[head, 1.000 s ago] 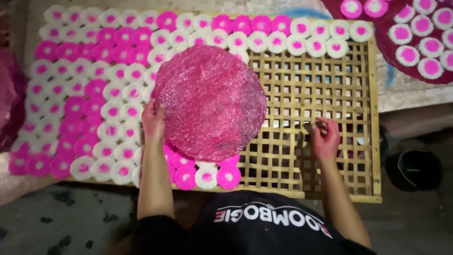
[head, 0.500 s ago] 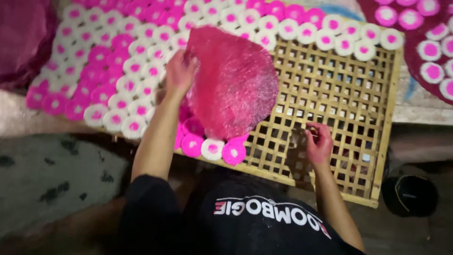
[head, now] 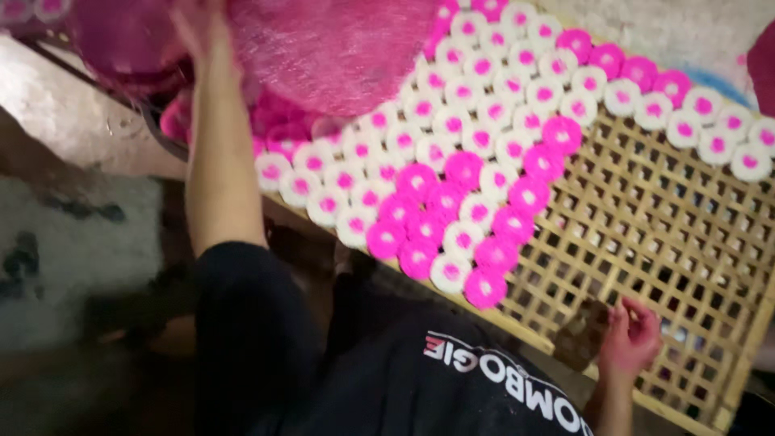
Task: The person arranges pink and white circular items onto a large pink glittery circular base placed on a wooden lattice tray. They repeatedly pick up clusters of the circular items and place them onto the base, then lift the completed base and move it aside.
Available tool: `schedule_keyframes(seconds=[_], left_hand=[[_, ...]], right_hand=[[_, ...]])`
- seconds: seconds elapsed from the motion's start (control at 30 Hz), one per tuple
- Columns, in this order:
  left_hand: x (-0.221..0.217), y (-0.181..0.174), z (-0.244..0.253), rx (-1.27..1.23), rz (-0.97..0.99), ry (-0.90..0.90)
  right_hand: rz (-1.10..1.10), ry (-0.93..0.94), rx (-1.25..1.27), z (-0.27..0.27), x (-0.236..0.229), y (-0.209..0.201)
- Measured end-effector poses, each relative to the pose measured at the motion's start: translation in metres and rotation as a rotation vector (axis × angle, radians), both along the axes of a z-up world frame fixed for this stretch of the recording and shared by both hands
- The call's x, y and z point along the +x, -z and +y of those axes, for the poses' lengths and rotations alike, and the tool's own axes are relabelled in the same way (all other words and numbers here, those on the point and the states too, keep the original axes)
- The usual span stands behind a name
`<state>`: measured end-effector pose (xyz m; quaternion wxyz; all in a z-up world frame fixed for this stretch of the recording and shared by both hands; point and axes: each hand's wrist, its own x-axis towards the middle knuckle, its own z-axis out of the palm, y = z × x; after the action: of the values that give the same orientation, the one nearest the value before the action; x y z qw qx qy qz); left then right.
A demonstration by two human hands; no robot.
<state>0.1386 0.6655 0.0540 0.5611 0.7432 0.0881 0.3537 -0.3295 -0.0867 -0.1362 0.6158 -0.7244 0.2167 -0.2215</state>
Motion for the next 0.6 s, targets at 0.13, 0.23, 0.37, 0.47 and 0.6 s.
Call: schedule_keyframes(seconds=[0.13, 0.23, 0.37, 0.47, 0.6], left_hand=[[0.014, 0.011, 0.155, -0.239, -0.03, -0.127], [0.017, 0.03, 0.249, -0.35, 0.046, -0.334], [0.014, 0.067, 0.32, -0.374, 0.057, -0.438], [0.017, 0.088, 0.343, 0.036, 0.423, -0.6], [0.036, 0.118, 0.349, -0.984, -0.269, -0.296]], right_hand=[[-0.005, 0.063, 0.015, 0.067, 0.02, 0.007], [0.009, 0.036, -0.005, 0.134, 0.071, 0.003], [0.039, 0.019, -0.176, 0.228, 0.12, -0.017], [0.145, -0.06, -0.21, 0.288, 0.145, -0.053], [0.178, -0.104, -0.405, 0.333, 0.17, -0.096]])
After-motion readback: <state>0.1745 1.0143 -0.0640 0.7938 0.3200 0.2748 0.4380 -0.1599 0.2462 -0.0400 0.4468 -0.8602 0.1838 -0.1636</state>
